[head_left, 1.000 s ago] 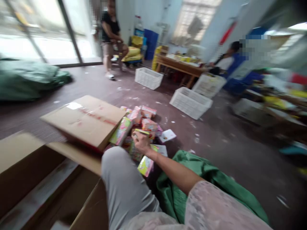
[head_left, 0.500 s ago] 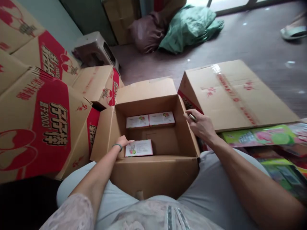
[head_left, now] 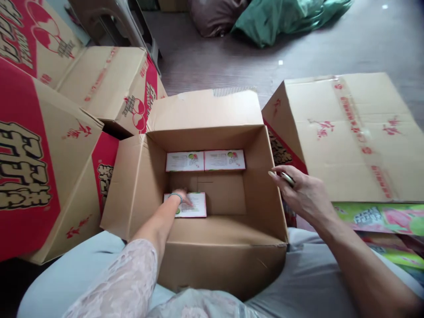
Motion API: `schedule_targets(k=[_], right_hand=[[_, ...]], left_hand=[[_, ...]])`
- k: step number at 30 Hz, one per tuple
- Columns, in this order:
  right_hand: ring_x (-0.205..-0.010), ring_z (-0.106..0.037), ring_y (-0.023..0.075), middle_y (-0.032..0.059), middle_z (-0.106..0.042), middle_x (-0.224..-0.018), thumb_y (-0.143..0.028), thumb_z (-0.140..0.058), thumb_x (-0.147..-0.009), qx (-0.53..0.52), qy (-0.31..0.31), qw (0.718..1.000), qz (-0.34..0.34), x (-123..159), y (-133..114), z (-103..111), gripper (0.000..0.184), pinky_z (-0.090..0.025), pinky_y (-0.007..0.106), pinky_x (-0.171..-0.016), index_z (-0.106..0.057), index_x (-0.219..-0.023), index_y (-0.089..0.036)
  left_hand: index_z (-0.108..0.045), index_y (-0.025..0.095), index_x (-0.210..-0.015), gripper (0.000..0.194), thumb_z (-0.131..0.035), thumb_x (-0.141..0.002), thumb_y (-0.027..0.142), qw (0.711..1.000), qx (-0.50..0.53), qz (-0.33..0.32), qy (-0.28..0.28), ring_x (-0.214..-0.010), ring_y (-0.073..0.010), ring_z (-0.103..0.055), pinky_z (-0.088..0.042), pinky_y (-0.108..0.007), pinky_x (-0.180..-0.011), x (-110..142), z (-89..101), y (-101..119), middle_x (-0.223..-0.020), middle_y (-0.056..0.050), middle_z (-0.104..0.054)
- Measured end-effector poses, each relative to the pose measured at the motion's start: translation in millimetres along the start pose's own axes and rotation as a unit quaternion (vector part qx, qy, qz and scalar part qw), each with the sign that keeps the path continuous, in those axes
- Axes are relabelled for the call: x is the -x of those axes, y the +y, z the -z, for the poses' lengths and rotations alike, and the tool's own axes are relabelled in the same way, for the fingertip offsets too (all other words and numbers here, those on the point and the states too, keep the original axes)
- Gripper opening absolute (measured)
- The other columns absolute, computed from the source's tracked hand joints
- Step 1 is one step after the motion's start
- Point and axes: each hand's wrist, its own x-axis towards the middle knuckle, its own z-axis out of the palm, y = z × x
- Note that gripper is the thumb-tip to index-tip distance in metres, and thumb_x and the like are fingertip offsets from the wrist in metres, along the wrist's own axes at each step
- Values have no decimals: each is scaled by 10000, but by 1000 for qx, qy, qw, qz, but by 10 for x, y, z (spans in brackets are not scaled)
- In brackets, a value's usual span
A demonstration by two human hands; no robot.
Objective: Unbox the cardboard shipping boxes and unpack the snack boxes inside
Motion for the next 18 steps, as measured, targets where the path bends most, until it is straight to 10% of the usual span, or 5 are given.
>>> schedule_targets(k=[8, 13, 18], right_hand=[[-677, -639, 201, 46, -684, -788, -424, -514, -900, 26, -9, 999, 17, 2, -7, 36, 267, -395, 263, -594, -642, -989, -207], [-694, -641, 209, 51, -687, -792, -417, -511, -895, 10, -9, 1000, 26, 32, -33, 54, 265, -402, 270, -607, -651, -973, -207], [-699, -634, 186, 50, -684, -814, -415, -482, -907, -25, -25, 999, 8, 30, 17, 59, 260, -419, 256, -615, -635, -963, -212]], left_hand=[[-609, 153, -1147, 662, -818, -594, 450, 993, -88, -59, 57, -1084, -365, -559, -443, -426, -912, 437, -1, 195, -1131, -213, -607], [-400, 220, -1321, 871, -810, -581, 426, 990, -75, -91, 74, -1006, -294, -600, -478, -356, -841, 734, -209, 82, -1118, -119, -602], [-450, 160, -1306, 687, -742, -705, 319, 984, -72, -85, 143, -1184, -357, -468, -398, -517, -969, 872, -168, 85, -1281, -191, -485]])
